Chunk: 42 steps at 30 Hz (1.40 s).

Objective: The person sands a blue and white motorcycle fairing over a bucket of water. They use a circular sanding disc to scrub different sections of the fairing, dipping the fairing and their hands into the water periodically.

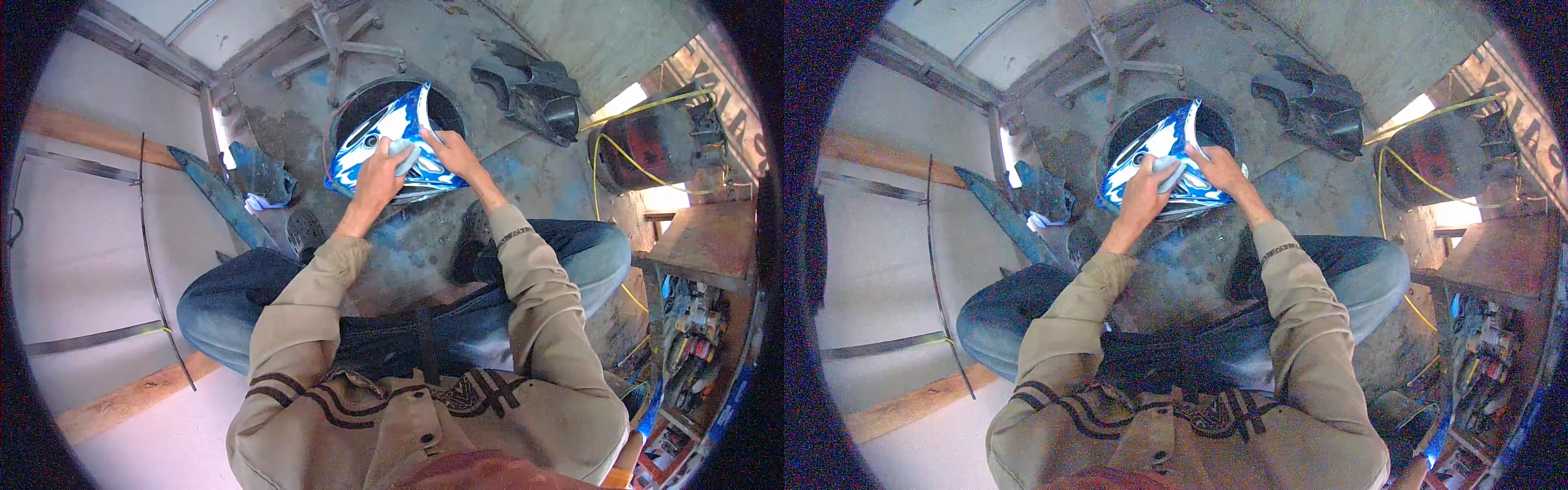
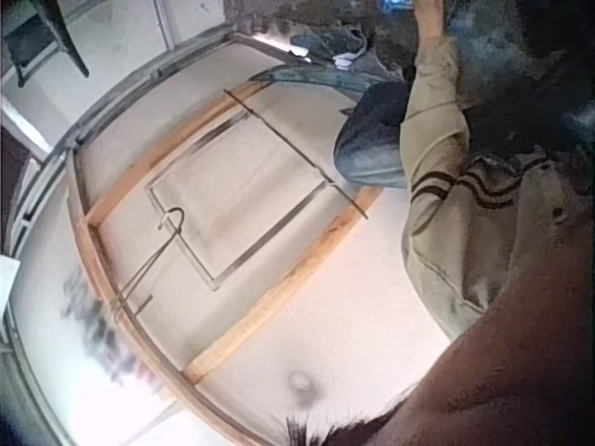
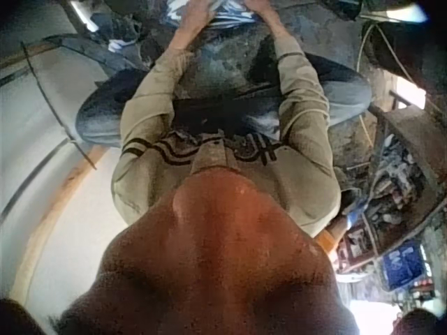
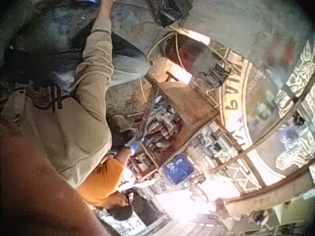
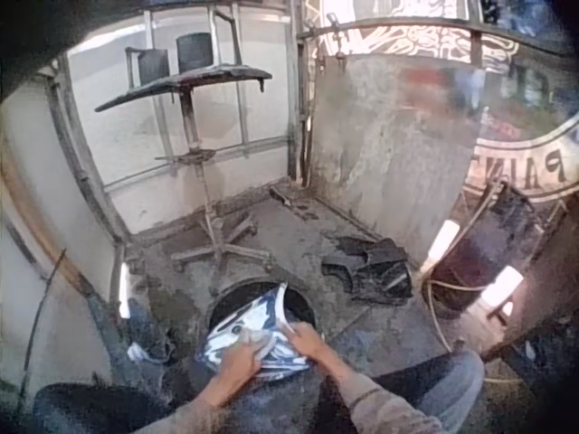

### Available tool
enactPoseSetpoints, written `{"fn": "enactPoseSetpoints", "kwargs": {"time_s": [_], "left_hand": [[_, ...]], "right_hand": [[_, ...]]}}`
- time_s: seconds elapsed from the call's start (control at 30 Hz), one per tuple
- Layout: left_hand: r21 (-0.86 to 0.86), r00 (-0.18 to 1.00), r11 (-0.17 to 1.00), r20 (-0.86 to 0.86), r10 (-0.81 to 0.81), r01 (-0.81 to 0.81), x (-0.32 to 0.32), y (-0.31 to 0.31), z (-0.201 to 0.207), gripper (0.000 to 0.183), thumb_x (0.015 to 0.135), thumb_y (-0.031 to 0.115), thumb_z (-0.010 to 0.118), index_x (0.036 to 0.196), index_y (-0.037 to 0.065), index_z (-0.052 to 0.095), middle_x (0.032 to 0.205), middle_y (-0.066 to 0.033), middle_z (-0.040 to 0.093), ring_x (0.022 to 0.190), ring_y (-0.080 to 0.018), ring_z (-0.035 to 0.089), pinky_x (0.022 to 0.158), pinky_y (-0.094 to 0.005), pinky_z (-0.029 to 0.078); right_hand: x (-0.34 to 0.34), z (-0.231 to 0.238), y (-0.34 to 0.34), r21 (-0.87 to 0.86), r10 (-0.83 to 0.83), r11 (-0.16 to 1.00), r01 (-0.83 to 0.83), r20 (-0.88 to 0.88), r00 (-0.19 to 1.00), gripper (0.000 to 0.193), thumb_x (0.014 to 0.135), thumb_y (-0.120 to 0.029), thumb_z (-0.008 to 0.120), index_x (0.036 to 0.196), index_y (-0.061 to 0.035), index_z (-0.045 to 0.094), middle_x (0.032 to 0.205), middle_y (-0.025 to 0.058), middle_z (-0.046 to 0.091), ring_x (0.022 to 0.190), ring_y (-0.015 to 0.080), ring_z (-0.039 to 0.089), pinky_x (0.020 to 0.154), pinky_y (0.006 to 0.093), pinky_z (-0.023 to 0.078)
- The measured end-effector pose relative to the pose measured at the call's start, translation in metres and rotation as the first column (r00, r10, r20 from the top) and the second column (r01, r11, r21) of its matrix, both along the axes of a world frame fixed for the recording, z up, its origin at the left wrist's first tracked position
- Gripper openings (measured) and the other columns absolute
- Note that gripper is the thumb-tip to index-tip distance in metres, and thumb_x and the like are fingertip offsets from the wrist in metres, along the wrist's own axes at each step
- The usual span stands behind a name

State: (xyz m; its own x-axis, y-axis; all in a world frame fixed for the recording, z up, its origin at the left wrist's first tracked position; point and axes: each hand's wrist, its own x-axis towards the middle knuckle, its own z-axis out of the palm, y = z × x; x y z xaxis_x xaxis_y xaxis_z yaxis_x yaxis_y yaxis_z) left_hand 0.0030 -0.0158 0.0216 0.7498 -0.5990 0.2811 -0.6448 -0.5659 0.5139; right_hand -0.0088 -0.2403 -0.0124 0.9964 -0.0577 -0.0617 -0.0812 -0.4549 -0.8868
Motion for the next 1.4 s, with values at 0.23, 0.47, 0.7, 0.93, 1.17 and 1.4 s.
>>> {"fn": "enactPoseSetpoints", "kwargs": {"time_s": [0.23, 0.47, 0.7, 0.93, 1.17, 1.4], "left_hand": [[0.119, 0.997, 0.993, 0.082, -0.013, 0.003, -0.006, 0.001, 0.007, 0.043, 0.084, 0.009, 0.074, 0.126, 0.017, 0.075, 0.117, -0.0159, 0.062, 0.096, -0.0377, 0.066, 0.084, -0.0475, 0.055], [0.040, 0.956, 0.998, 0.286, -0.060, 0.051, 0.000, -0.001, 0.009, 0.032, 0.082, 0.003, 0.068, 0.114, 0.007, 0.071, 0.102, -0.0108, 0.063, 0.085, -0.0334, 0.065, 0.074, -0.0465, 0.050], [-0.035, 0.919, 0.963, 0.309, -0.244, 0.267, 0.004, 0.003, -0.007, 0.047, 0.077, 0.003, 0.073, 0.123, 0.007, 0.070, 0.101, -0.0128, 0.062, 0.091, -0.0346, 0.064, 0.078, -0.0476, 0.051], [0.063, 0.938, 0.974, 0.261, -0.229, 0.220, 0.000, -0.004, -0.006, 0.046, 0.077, 0.001, 0.071, 0.123, 0.006, 0.070, 0.108, -0.0115, 0.065, 0.096, -0.0337, 0.065, 0.082, -0.0461, 0.052], [0.043, 0.925, 0.980, 0.323, -0.199, 0.196, -0.006, -0.005, -0.003, 0.036, 0.080, 0.002, 0.067, 0.116, 0.005, 0.069, 0.100, -0.0096, 0.064, 0.091, -0.0297, 0.066, 0.079, -0.0438, 0.049], [0.106, 0.909, 0.961, 0.315, -0.275, 0.254, 0.000, 0.005, -0.009, 0.055, 0.072, 0.000, 0.074, 0.126, 0.004, 0.067, 0.107, -0.0106, 0.063, 0.098, -0.0315, 0.064, 0.081, -0.0450, 0.048]], "right_hand": [[-0.005, -0.004, 0.002, 0.034, -0.021, 0.999, 0.021, -0.003, 1.000, 0.071, 0.105, -0.063, 0.052, 0.090, 0.0033, 0.073, 0.080, 0.0241, 0.070, 0.079, 0.0366, 0.069, 0.078, 0.0492, 0.051], [-0.011, -0.001, 0.007, 0.029, -0.070, 0.997, 0.070, 0.006, 0.998, 0.070, 0.105, -0.062, 0.053, 0.088, 0.0031, 0.073, 0.078, 0.0248, 0.070, 0.078, 0.0381, 0.069, 0.077, 0.0493, 0.051], [-0.010, 0.001, 0.011, -0.083, -0.087, 0.992, 0.091, 0.049, 0.995, 0.070, 0.105, -0.060, 0.055, 0.087, 0.0059, 0.072, 0.078, 0.0267, 0.068, 0.076, 0.0361, 0.066, 0.075, 0.0495, 0.051], [-0.010, 0.001, 0.008, -0.110, -0.111, 0.987, 0.116, 0.052, 0.992, 0.068, 0.106, -0.057, 0.056, 0.082, 0.0062, 0.069, 0.071, 0.0256, 0.066, 0.067, 0.0327, 0.065, 0.070, 0.0486, 0.050], [-0.009, -0.005, 0.010, -0.036, -0.089, 0.995, 0.093, 0.103, 0.991, 0.068, 0.106, -0.056, 0.056, 0.079, 0.0057, 0.067, 0.066, 0.0217, 0.061, 0.062, 0.0267, 0.057, 0.067, 0.0472, 0.048], [-0.007, 0.003, 0.011, -0.060, -0.073, 0.996, 0.073, 0.006, 0.997, 0.071, 0.104, -0.061, 0.055, 0.084, 0.0053, 0.072, 0.082, 0.0307, 0.070, 0.082, 0.0448, 0.071, 0.079, 0.0525, 0.052]]}}
